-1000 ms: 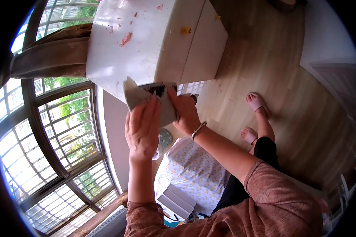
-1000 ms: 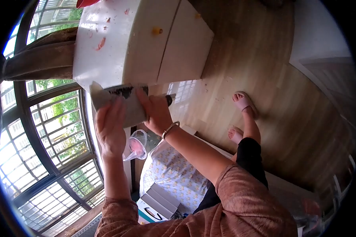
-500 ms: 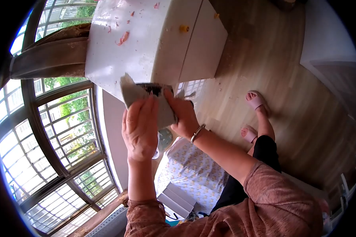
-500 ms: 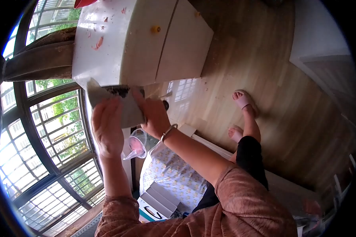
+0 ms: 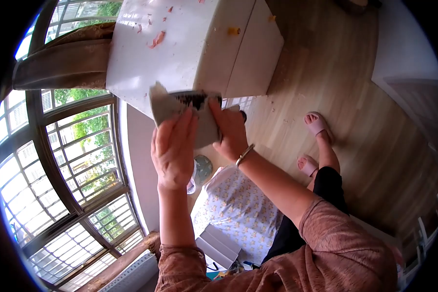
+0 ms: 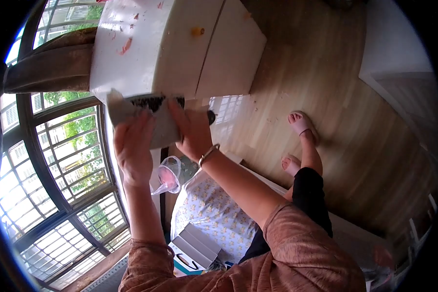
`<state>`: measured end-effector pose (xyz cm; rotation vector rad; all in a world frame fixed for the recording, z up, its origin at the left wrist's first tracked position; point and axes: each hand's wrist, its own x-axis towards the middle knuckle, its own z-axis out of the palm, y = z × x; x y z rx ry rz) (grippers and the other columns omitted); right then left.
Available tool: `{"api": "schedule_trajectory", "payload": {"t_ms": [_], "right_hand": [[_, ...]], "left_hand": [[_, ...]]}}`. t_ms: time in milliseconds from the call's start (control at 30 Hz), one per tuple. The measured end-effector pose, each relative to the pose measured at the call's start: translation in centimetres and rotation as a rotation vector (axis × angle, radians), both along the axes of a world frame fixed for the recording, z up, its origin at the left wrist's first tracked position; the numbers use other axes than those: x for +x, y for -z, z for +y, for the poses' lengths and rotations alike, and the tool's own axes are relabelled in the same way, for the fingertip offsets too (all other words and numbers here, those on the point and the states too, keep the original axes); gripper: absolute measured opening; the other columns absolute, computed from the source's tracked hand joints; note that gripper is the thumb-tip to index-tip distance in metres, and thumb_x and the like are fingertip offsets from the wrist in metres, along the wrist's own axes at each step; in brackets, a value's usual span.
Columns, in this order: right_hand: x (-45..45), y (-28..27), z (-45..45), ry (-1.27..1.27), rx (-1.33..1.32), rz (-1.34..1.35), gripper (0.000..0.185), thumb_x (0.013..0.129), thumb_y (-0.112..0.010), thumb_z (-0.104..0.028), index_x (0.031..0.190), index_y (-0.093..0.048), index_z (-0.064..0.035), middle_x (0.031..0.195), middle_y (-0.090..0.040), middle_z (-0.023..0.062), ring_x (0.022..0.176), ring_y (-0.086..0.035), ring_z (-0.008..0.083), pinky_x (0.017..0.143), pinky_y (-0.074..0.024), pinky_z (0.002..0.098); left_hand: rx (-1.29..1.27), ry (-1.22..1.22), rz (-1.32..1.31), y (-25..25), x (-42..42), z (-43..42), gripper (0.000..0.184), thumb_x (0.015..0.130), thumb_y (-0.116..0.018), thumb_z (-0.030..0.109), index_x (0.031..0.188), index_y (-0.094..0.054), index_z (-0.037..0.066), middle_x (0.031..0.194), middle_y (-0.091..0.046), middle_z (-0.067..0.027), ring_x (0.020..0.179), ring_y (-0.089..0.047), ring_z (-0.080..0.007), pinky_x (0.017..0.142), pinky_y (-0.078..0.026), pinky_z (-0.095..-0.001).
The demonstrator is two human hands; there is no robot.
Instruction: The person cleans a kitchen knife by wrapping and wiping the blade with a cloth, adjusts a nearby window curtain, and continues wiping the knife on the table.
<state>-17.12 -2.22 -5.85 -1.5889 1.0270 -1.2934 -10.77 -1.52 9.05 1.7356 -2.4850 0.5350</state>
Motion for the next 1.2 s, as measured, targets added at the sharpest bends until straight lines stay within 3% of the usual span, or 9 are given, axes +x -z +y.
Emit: {"api": "schedule_trajectory", "payload": {"t_ms": [133, 200, 267, 600, 733, 833, 967, 1133, 1200], "right_hand": [[-0.9, -1.2, -1.2, 0.104, -0.094, -0.093, 0.068, 0.062, -0.060, -0.002, 0.126, -0.036, -0.0002, 0.068, -0.052, 0.0132, 0.062, -0.052, 0.0314, 0.054, -0.0397, 0.0407], [-1.0, -2.1, 0.5, -0.062, 0.142, -0.113, 0.069, 0.063, -0.062, -0.005, 0.126, -0.037, -0.0048, 0.068, -0.051, 0.0109, 0.062, -0.051, 0.0290, 0.056, -0.0397, 0.0392], [-0.5, -1.2, 1.2, -0.068, 0.142, -0.091, 0.070, 0.062, -0.063, -0.004, 0.127, -0.035, -0.0048, 0.069, -0.053, 0.0124, 0.063, -0.052, 0.0301, 0.056, -0.0402, 0.0395], [0.1, -0.8, 0.0, -0.019, 0.136, -0.120, 0.070, 0.061, -0.062, -0.001, 0.126, -0.035, -0.0033, 0.071, -0.053, 0.0137, 0.064, -0.052, 0.0318, 0.058, -0.0404, 0.0407], [0.2, -0.8, -1.5, 0.106, 0.003, -0.190, 0.068, 0.062, -0.060, -0.002, 0.125, -0.035, -0.0019, 0.071, -0.053, 0.0149, 0.065, -0.053, 0.0328, 0.058, -0.0410, 0.0415], [-0.6, -2.4, 0.2, -0.085, 0.300, -0.165, 0.069, 0.062, -0.061, -0.002, 0.126, -0.035, -0.0023, 0.073, -0.054, 0.0139, 0.067, -0.052, 0.0322, 0.060, -0.0399, 0.0408], [0.4, -0.5, 0.2, 0.015, 0.075, -0.209, 0.071, 0.062, -0.061, -0.002, 0.127, -0.033, -0.0031, 0.071, -0.054, 0.0146, 0.066, -0.053, 0.0328, 0.057, -0.0409, 0.0412], [0.4, -1.4, 1.8, -0.037, 0.193, -0.228, 0.071, 0.062, -0.061, -0.001, 0.128, -0.034, -0.0046, 0.070, -0.052, 0.0126, 0.065, -0.051, 0.0308, 0.057, -0.0392, 0.0407], [0.4, -1.1, 1.8, -0.043, 0.195, -0.211, 0.070, 0.062, -0.060, -0.001, 0.127, -0.034, -0.0044, 0.070, -0.052, 0.0128, 0.065, -0.051, 0.0309, 0.057, -0.0387, 0.0408]], "left_hand": [[-0.001, 0.043, -0.048, -0.8, -1.1, -1.1, 0.028, 0.065, -0.057, 0.006, 0.091, -0.064, 0.002, 0.099, -0.060, -0.0046, 0.099, -0.051, -0.0197, 0.077, -0.044, -0.0332], [0.054, 0.027, -0.019, -0.7, -1.2, 0.0, 0.029, 0.064, -0.057, 0.006, 0.092, -0.064, 0.002, 0.100, -0.060, -0.0045, 0.100, -0.051, -0.0197, 0.080, -0.044, -0.0335], [0.055, -0.021, 0.005, -0.7, -1.4, 0.9, 0.029, 0.064, -0.057, 0.006, 0.092, -0.064, 0.003, 0.101, -0.060, -0.0040, 0.101, -0.051, -0.0191, 0.083, -0.044, -0.0339], [0.082, 0.014, -0.032, 0.0, -0.6, 0.2, 0.029, 0.066, -0.055, 0.008, 0.093, -0.064, 0.003, 0.104, -0.059, -0.0031, 0.103, -0.049, -0.0184, 0.084, -0.043, -0.0361], [0.056, 0.067, 0.014, -0.3, -1.2, -1.8, 0.030, 0.066, -0.055, 0.007, 0.094, -0.063, 0.003, 0.105, -0.059, -0.0039, 0.104, -0.050, -0.0183, 0.087, -0.042, -0.0356], [0.097, -0.015, -0.025, -1.0, -2.4, -0.1, 0.031, 0.066, -0.056, 0.007, 0.095, -0.063, 0.003, 0.105, -0.059, -0.0037, 0.105, -0.050, -0.0182, 0.087, -0.043, -0.0356], [0.108, 0.008, -0.067, -1.0, -1.8, -0.2, 0.029, 0.067, -0.056, 0.007, 0.095, -0.063, 0.003, 0.105, -0.059, -0.0035, 0.106, -0.049, -0.0178, 0.088, -0.042, -0.0352], [0.110, 0.033, -0.078, -1.0, -1.4, 0.5, 0.028, 0.067, -0.057, 0.006, 0.094, -0.063, 0.003, 0.103, -0.060, -0.0042, 0.104, -0.050, -0.0191, 0.087, -0.043, -0.0349], [0.127, -0.020, 0.066, -0.5, -1.3, 1.1, 0.027, 0.067, -0.057, 0.005, 0.093, -0.063, 0.002, 0.101, -0.060, -0.0051, 0.102, -0.051, -0.0200, 0.085, -0.043, -0.0353]]}}
